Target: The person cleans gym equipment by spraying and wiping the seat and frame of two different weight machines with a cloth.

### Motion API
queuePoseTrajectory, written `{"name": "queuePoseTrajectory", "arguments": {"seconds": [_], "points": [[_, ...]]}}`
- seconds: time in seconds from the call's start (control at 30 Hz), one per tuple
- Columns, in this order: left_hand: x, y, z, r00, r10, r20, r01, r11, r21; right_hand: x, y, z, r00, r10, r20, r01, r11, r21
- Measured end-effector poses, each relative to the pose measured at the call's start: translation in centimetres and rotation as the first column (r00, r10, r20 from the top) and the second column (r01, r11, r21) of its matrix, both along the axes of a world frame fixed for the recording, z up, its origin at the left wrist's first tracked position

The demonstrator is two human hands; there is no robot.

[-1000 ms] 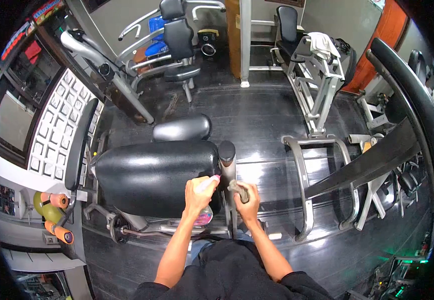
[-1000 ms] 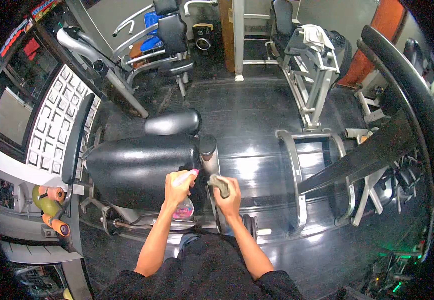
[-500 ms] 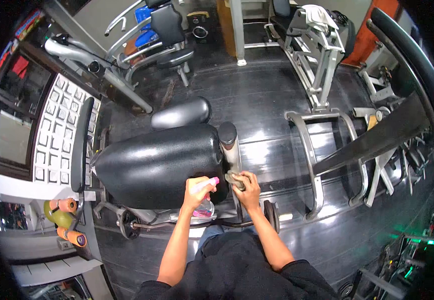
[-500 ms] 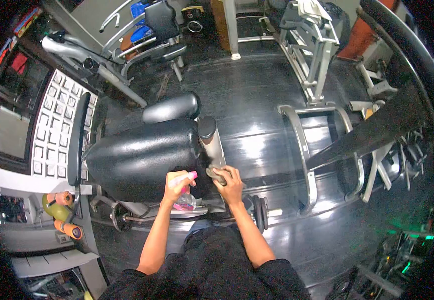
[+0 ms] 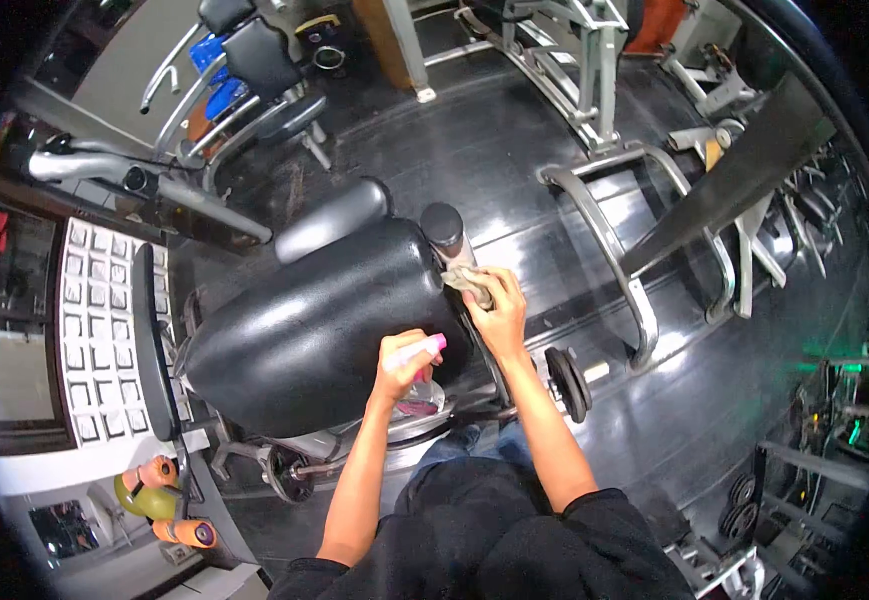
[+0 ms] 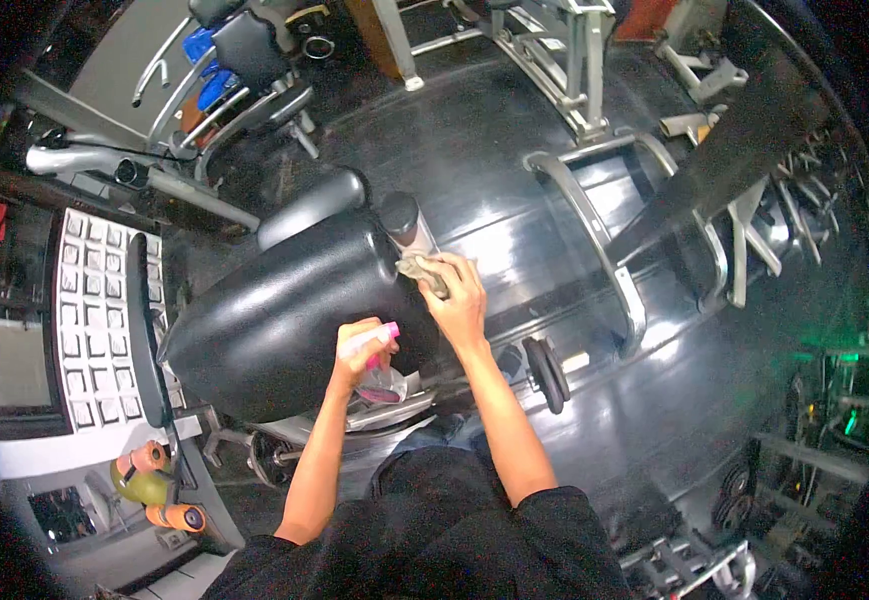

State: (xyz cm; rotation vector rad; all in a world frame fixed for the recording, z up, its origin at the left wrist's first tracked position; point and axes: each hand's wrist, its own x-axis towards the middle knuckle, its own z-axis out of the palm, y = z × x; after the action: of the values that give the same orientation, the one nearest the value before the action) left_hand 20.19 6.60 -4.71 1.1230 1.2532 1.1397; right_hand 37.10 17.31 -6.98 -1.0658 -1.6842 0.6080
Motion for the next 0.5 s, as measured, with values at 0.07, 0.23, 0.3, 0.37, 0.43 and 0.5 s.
{"name": "queuePoseTrajectory", "arguments": {"seconds": [0.07, 0.23, 0.3, 0.37, 0.43, 0.5], "points": [[-0.3, -0.1, -0.5, 0.999, -0.025, 0.047, 0.023, 0.999, 0.039, 1.7, -2.6, -3.4, 0.994, -0.062, 0.086, 0.064, 0.998, -0.024], [-0.5, 0.2, 0.3, 0.991, -0.071, 0.114, 0.067, 0.997, 0.043, 4.8, -8.5, -8.3, 0.974, -0.088, 0.209, 0.131, 0.971, -0.2], [-0.7, 0.3, -0.1, 0.987, -0.096, 0.131, 0.09, 0.995, 0.052, 4.2, -7.8, -7.9, 0.972, -0.127, 0.197, 0.163, 0.971, -0.176], [-1.2, 0.2, -0.6, 0.983, -0.121, 0.136, 0.113, 0.991, 0.068, 2.6, -5.8, -6.1, 0.975, -0.173, 0.141, 0.19, 0.975, -0.115], [-1.2, 0.3, -0.6, 0.981, -0.121, 0.15, 0.115, 0.992, 0.05, 0.8, -3.5, -3.9, 0.975, -0.202, 0.096, 0.21, 0.974, -0.086], [-1.1, 0.3, -0.4, 0.979, -0.119, 0.169, 0.112, 0.992, 0.051, -0.3, -2.2, -2.0, 0.984, -0.179, 0.015, 0.179, 0.984, -0.007]]}}
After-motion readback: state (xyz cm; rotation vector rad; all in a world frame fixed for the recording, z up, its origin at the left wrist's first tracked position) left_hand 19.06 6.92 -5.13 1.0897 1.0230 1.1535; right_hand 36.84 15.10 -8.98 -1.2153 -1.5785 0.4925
